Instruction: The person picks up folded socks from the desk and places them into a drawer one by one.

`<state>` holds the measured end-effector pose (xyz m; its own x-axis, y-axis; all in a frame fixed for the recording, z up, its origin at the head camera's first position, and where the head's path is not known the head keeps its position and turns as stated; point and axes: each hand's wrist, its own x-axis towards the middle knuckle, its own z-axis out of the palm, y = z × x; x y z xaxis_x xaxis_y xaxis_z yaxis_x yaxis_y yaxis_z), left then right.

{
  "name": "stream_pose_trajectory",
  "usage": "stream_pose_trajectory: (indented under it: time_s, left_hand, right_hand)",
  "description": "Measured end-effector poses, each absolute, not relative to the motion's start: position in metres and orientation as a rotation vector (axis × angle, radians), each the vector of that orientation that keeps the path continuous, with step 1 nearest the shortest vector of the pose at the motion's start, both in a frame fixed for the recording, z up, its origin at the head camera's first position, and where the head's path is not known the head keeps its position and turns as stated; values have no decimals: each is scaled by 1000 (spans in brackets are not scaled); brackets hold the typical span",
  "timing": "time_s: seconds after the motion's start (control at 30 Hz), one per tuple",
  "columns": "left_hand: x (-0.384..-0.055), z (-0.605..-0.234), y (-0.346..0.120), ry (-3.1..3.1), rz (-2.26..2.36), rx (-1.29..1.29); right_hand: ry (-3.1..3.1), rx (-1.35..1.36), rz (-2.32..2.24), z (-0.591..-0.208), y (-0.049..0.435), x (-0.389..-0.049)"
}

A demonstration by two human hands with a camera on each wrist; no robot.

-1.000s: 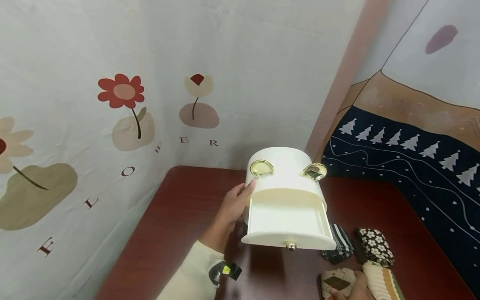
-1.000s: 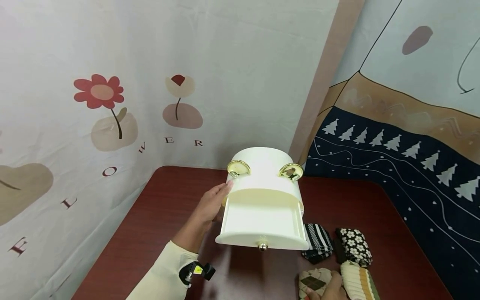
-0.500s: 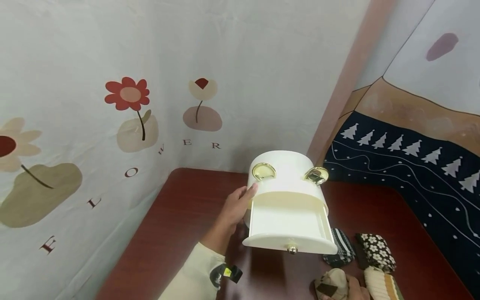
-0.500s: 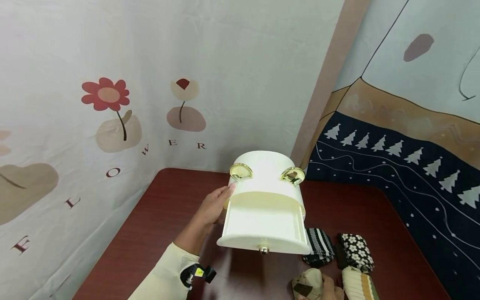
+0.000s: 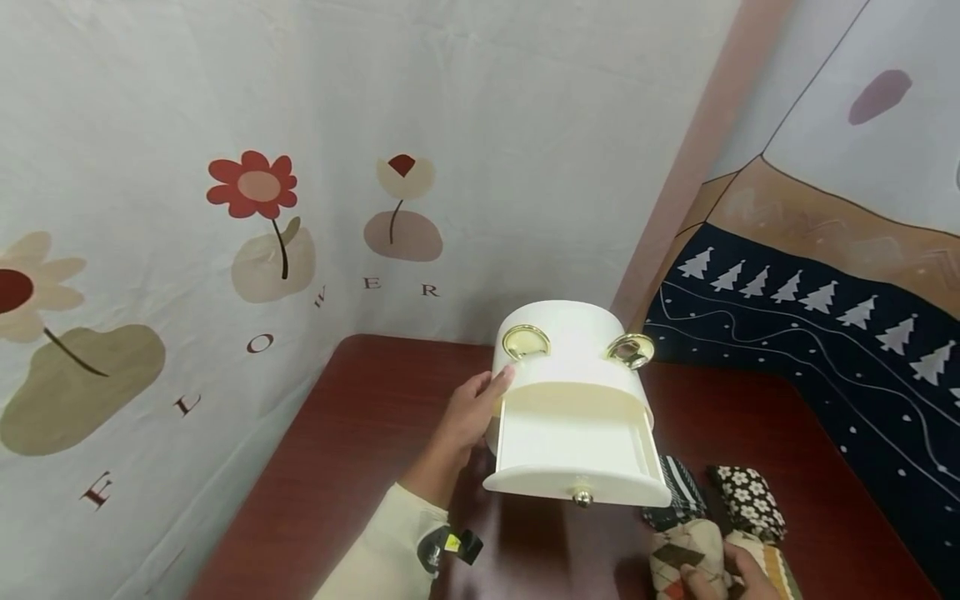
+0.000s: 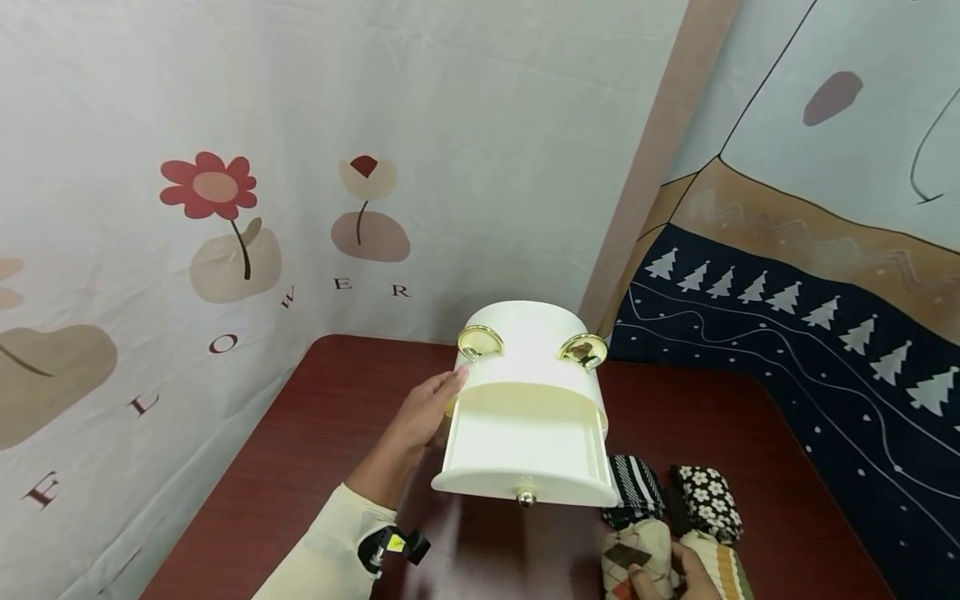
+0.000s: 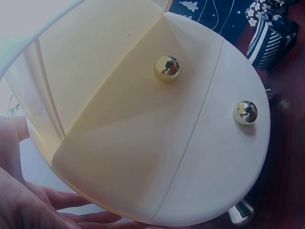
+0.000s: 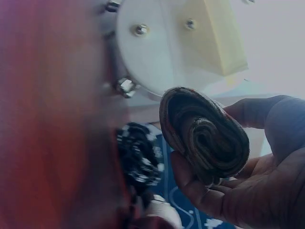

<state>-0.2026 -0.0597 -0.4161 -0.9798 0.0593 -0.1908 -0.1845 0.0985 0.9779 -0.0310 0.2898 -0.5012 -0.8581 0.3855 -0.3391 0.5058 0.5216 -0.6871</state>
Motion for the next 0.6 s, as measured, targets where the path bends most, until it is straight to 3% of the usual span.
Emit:
stream_pose_trajectory:
  time_s: [0.2,0.6]
  left_hand:
    - [-203,-415,-61,2165,2003,-134]
    - [-204,-416,-61,2167,1992,-137]
  right_hand:
    - [2740,1028,-1438,-468,278,-31]
    - [2988,1071,-1581,-413,268,-31]
